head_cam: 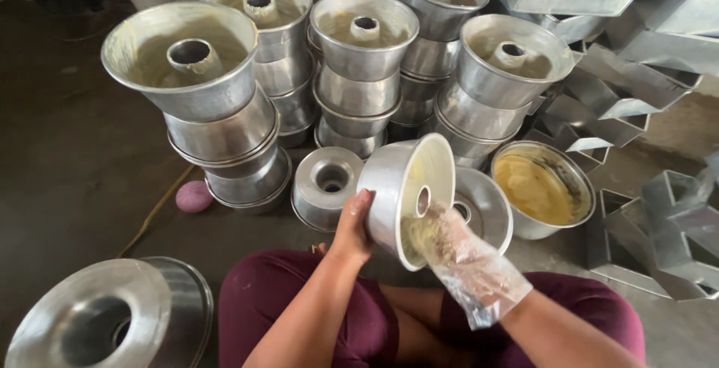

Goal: The person sits on the floor and repeatedly greases the interior surfaces of metal bundt-style cake molds using a cloth soaked in a yellow substance. They handle each mold one at a time, rotating it to coat the inner walls and central tube, then place it aside.

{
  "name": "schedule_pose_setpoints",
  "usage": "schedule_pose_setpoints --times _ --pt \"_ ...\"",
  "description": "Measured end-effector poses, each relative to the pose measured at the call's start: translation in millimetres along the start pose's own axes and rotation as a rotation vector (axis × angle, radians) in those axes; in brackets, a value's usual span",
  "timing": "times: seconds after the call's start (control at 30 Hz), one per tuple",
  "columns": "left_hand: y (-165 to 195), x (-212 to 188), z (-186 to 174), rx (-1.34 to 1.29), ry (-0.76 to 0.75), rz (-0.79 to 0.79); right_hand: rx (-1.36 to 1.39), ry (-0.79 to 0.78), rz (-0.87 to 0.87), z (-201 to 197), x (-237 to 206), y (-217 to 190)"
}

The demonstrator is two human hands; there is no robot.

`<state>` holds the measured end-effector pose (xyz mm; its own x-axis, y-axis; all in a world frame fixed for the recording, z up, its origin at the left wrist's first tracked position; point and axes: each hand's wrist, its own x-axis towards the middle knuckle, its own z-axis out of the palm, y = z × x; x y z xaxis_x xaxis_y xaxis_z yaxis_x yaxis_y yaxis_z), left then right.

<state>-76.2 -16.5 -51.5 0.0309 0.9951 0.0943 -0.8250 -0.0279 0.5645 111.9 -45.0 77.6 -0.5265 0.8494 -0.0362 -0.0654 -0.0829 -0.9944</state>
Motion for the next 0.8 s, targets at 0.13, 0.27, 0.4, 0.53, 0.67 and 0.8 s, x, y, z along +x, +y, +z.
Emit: schedule_pose_setpoints --times 0.13,0.27,0.4,0.53,0.67,0.8 --pt "-0.6 -2.9 3.9 0.208 0.07 0.08 0.01 0.003 0.012 3.0 -8.7 7.8" --pt "-0.4 -3.9 18.4 0.335 -0.068 0.151 0.087 0.114 -0.005 -17.0 -8.5 -9.2" --pt "3.0 -1.4 27.2 0.319 -0.065 -0.08 -0.087 0.169 -0.101 -11.8 -11.9 -20.3" --pt "4.8 -8.9 40.8 0.487 -0.102 -0.093 -0.642 0.158 -0.353 7.1 -6.7 -19.3" --pt "19.0 -29.9 66.9 0.522 -0.31 0.011 -0.812 0.198 -0.482 -1.3 6.3 -25.4" --pt "47.2 -41.7 88.7 1.077 -0.417 0.347 0.075 0.066 -0.132 -31.8 26.2 -39.9"
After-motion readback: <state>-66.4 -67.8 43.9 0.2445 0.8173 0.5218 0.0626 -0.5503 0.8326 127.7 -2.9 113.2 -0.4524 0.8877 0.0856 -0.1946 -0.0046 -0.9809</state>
